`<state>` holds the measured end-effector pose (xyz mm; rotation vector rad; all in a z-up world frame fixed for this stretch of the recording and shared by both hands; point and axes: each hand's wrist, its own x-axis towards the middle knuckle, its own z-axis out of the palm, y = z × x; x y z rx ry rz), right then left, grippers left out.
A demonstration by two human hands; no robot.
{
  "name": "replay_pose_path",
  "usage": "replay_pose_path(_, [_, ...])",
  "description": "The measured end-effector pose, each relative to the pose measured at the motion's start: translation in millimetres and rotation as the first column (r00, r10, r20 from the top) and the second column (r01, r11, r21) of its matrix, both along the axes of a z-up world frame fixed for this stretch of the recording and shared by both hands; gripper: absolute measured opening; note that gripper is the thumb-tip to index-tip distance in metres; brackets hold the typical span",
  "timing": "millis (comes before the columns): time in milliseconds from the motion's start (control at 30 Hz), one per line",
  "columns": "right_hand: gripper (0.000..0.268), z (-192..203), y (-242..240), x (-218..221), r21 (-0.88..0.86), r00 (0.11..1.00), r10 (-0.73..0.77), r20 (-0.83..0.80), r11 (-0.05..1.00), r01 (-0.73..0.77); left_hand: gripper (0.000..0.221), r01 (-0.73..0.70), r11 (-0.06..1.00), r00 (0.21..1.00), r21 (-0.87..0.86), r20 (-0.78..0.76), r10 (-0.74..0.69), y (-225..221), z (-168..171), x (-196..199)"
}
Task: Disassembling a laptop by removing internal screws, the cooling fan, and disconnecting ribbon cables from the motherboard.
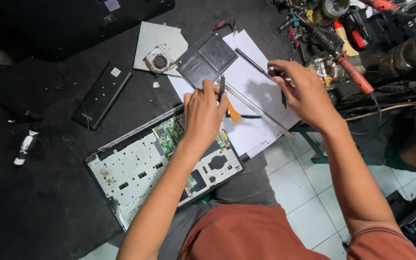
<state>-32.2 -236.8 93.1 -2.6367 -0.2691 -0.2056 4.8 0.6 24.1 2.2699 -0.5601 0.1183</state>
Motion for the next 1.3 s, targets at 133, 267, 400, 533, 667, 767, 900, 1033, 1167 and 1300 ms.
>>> replay_pose_path(133, [0.031, 21, 7, -5, 0.074, 0.998, -0.019, -0.058, 0.997, 0.024, 0.015, 0.037, 0.993, 0.955, -0.109, -0.288, -0.068, 8, 10, 4])
replay_pose_path(267, [0.035, 37, 9, -12, 0.114, 0.976, 0.029, -0.218, 0.993, -0.003, 0.031, 0.024, 0.977, 0.743, -0.212, -0.65, -0.159, 26, 45, 2])
replay_pose_path(400, [0.038, 44, 13, -23, 0.22, 0.962, 0.08, -0.261, 0.975, -0.022, 0.036, -0.107, 0.854, 0.606, -0.51, -0.714, -0.351, 45, 62, -11])
replay_pose_path(533, [0.038, 34, 19, -43, 0.501, 0.937, 0.105, -0.334, 0.862, 0.082, 0.045, -0.214, 0.824, 0.608, -0.525, -0.732, -0.308, 78, 80, -44])
replay_pose_path(667, [0.027, -4, 34, -74, 0.962, 0.864, 0.483, -0.145, 0.272, 0.01, 0.054, -0.403, 0.805, 0.581, -0.436, -0.801, -0.143, 123, 76, -100])
replay_pose_path(767, [0.024, -27, 65, -93, 0.981, 0.733, 0.67, -0.112, -0.043, 0.189, 0.042, -0.594, 0.734, 0.505, -0.328, -0.863, 0.024, 154, 69, -144])
replay_pose_path(900, [0.018, -37, 115, -112, 0.941, 0.628, 0.755, -0.19, -0.043, 0.337, 0.041, -0.837, 0.509, 0.368, -0.202, -0.896, 0.249, 191, 42, -206])
replay_pose_path(1033, [0.045, -41, 160, -126, 0.906, 0.571, 0.708, -0.415, 0.267, 0.328, 0.033, -0.844, 0.508, 0.409, -0.172, -0.819, 0.403, 215, 39, -232])
replay_pose_path(1167, [0.033, -22, 202, -137, 0.451, 0.652, 0.528, -0.544, 0.84, -0.303, 0.039, -0.867, 0.471, 0.418, -0.165, -0.756, 0.504, 228, 26, -236])
replay_pose_path(1300, [0.036, -38, 224, -148, -0.008, 0.787, 0.58, -0.209, 0.804, -0.595, 0.039, -0.824, 0.523, 0.503, -0.218, -0.707, 0.498, 239, 7, -233])
